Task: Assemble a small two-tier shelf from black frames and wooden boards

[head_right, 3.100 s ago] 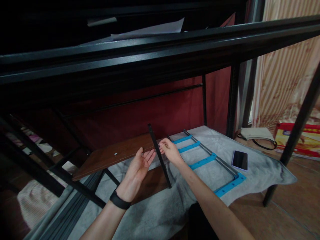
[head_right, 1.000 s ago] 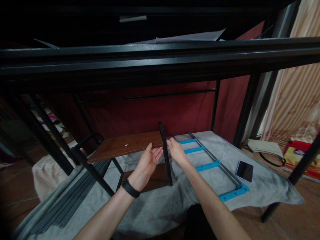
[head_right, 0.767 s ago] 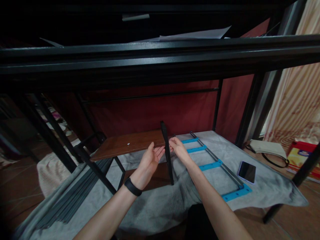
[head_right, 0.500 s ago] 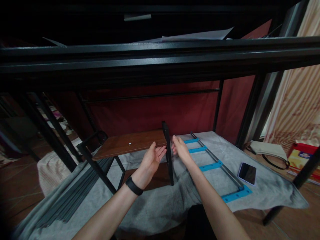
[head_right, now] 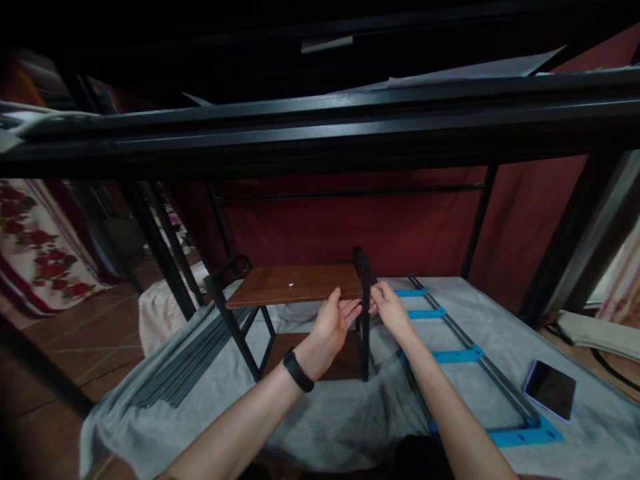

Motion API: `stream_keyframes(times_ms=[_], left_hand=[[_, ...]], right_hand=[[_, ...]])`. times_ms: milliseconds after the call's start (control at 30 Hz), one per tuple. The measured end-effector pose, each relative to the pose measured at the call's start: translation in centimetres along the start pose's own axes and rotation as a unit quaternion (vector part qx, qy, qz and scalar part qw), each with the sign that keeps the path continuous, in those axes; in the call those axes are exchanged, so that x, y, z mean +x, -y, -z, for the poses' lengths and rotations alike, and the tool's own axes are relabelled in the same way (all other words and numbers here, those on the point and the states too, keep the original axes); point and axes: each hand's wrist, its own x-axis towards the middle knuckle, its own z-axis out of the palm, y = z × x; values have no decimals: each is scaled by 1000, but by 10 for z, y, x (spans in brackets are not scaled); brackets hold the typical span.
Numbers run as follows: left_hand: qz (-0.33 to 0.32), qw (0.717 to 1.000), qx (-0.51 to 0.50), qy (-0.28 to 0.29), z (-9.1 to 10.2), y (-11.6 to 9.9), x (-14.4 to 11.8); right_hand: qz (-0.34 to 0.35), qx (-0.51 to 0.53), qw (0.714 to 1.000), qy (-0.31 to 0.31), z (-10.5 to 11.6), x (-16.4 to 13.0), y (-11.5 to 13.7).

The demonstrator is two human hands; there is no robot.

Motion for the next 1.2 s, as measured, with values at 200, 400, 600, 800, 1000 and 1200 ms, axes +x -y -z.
stream_keyframes(times_ms=[200,400,600,800,1000,1200], left_hand=[[3,1000,-11,2,2,1,-1],[10,1000,-10,26,1,4,-4],[-57,988,121,72,85,-14,-42],[-480,818,183,-257,187,-117,-39],[-446,803,345,-191,196,-171,-5],[-439,835,282,-175,202,-157,-5]], right_hand=[[-37,-51,998,-3,3,-2,0],[-24,24,999,11,1,-4,3],[-24,16,1000,4,8,-2,-5],[0,-13,1000,-3,9,-4,-10],[41,-132,990,1,11,-1,-16],[24,-105,994,-22,9,1,-13]])
